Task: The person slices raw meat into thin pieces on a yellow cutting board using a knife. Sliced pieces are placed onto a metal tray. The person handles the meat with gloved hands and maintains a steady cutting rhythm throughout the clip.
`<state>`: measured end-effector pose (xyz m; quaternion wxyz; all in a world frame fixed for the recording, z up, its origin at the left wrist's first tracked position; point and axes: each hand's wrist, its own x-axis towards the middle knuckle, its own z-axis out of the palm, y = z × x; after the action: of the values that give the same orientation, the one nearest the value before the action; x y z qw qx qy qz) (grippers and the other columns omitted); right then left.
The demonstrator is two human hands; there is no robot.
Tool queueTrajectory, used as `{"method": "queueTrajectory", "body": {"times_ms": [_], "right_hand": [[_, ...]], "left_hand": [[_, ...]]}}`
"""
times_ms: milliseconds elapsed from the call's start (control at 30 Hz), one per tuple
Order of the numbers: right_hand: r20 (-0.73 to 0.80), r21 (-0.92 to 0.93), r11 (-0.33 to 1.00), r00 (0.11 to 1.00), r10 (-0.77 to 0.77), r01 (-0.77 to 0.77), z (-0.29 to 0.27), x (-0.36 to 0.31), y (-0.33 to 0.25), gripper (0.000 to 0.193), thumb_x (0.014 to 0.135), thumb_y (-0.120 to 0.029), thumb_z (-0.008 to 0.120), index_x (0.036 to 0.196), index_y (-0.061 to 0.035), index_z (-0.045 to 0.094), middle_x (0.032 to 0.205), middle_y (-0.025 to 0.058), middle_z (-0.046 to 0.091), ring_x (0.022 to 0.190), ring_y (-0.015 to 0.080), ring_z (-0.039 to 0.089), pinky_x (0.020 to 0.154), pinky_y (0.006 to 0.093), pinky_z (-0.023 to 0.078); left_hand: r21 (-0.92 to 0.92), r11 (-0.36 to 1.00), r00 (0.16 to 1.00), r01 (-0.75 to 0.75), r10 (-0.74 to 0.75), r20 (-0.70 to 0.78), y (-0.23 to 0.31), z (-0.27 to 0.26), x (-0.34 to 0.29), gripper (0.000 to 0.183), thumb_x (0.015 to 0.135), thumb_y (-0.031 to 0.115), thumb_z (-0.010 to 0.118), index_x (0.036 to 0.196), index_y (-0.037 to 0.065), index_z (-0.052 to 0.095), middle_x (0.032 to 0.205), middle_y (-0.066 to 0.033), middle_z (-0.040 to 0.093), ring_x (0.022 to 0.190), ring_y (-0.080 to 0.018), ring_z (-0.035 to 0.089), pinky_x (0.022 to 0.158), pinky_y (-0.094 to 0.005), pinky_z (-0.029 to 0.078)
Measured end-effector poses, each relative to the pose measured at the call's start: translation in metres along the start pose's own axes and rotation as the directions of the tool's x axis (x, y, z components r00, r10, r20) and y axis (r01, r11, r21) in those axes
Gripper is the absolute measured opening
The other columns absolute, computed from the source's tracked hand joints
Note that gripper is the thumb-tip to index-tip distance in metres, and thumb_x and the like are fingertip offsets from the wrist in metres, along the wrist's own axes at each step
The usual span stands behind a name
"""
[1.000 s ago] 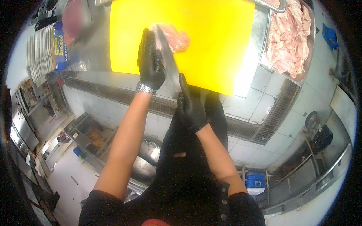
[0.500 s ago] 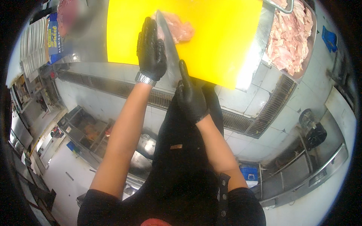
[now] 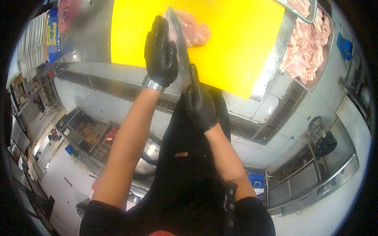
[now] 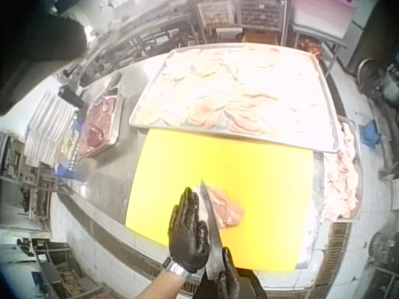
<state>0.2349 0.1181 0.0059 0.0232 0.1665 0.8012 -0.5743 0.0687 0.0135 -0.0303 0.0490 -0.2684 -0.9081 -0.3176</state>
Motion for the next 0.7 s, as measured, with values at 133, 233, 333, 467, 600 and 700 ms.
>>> {"method": "queueTrajectory", "body": {"times_ms": [133,233,333,467,600,700], "right_hand": [[0.114,0.054,0.981,0.977,0.179,-0.186,-0.006,-0.004,-0.008,0.065,0.103,-0.003,0.053,0.166,-0.0028,0.035,0.139,0.0327,0.061,0.116,0.0448,0.065,0.102,0.0477,0.051],[0.155,0.086,0.976,0.97,0.185,-0.2,-0.007,0.006,-0.008,0.058,0.111,-0.014,0.046,0.168,-0.006,0.032,0.133,0.0275,0.067,0.117,0.038,0.067,0.102,0.0427,0.053],[0.055,0.145,0.983,0.993,0.102,-0.109,0.002,0.014,-0.003,0.067,0.103,-0.003,0.054,0.166,-0.0027,0.033,0.145,0.0322,0.059,0.116,0.0454,0.066,0.104,0.0504,0.049],[0.007,0.042,0.998,0.999,0.048,-0.048,0.007,0.0,-0.005,0.067,0.103,-0.003,0.054,0.166,-0.0031,0.033,0.146,0.0317,0.058,0.118,0.0447,0.067,0.106,0.0488,0.05],[0.114,0.099,0.981,0.981,0.158,-0.17,0.0,-0.001,-0.007,0.066,0.104,-0.003,0.053,0.166,-0.0031,0.033,0.155,0.0301,0.052,0.135,0.0436,0.058,0.116,0.0478,0.043],[0.035,0.057,0.997,0.998,0.055,-0.057,0.004,0.016,-0.002,0.064,0.104,-0.003,0.053,0.166,-0.0029,0.036,0.159,0.0283,0.05,0.143,0.0423,0.052,0.121,0.047,0.039]], "left_hand": [[0.01,1.0,1.0,0.008,-0.008,0.001,0.001,0.0,-0.001,0.062,0.109,0.041,0.05,0.162,0.012,0.044,0.17,-0.0155,0.041,0.156,-0.0376,0.04,0.131,-0.0522,0.024],[0.018,1.0,1.0,-0.002,0.002,-0.001,0.0,0.0,0.0,0.062,0.109,0.043,0.049,0.162,0.011,0.045,0.17,-0.0158,0.041,0.156,-0.0376,0.04,0.13,-0.052,0.025],[0.001,1.0,1.0,-0.002,0.002,0.001,-0.001,0.0,0.001,0.063,0.109,0.045,0.047,0.162,0.011,0.045,0.17,-0.0161,0.041,0.156,-0.0378,0.041,0.13,-0.052,0.026],[0.003,1.0,1.0,0.017,-0.017,0.01,0.0,0.0,0.0,0.062,0.11,0.045,0.046,0.161,0.01,0.046,0.169,-0.0165,0.042,0.155,-0.0381,0.041,0.131,-0.0519,0.025],[0.01,1.0,1.0,0.001,-0.001,0.002,0.001,0.0,0.0,0.063,0.11,0.046,0.045,0.162,0.01,0.045,0.169,-0.0167,0.042,0.156,-0.038,0.04,0.131,-0.0518,0.025],[0.016,1.0,1.0,0.003,-0.003,0.01,0.001,0.0,0.001,0.065,0.109,0.047,0.045,0.162,0.01,0.043,0.169,-0.0171,0.042,0.156,-0.0379,0.04,0.131,-0.0519,0.024]]}}
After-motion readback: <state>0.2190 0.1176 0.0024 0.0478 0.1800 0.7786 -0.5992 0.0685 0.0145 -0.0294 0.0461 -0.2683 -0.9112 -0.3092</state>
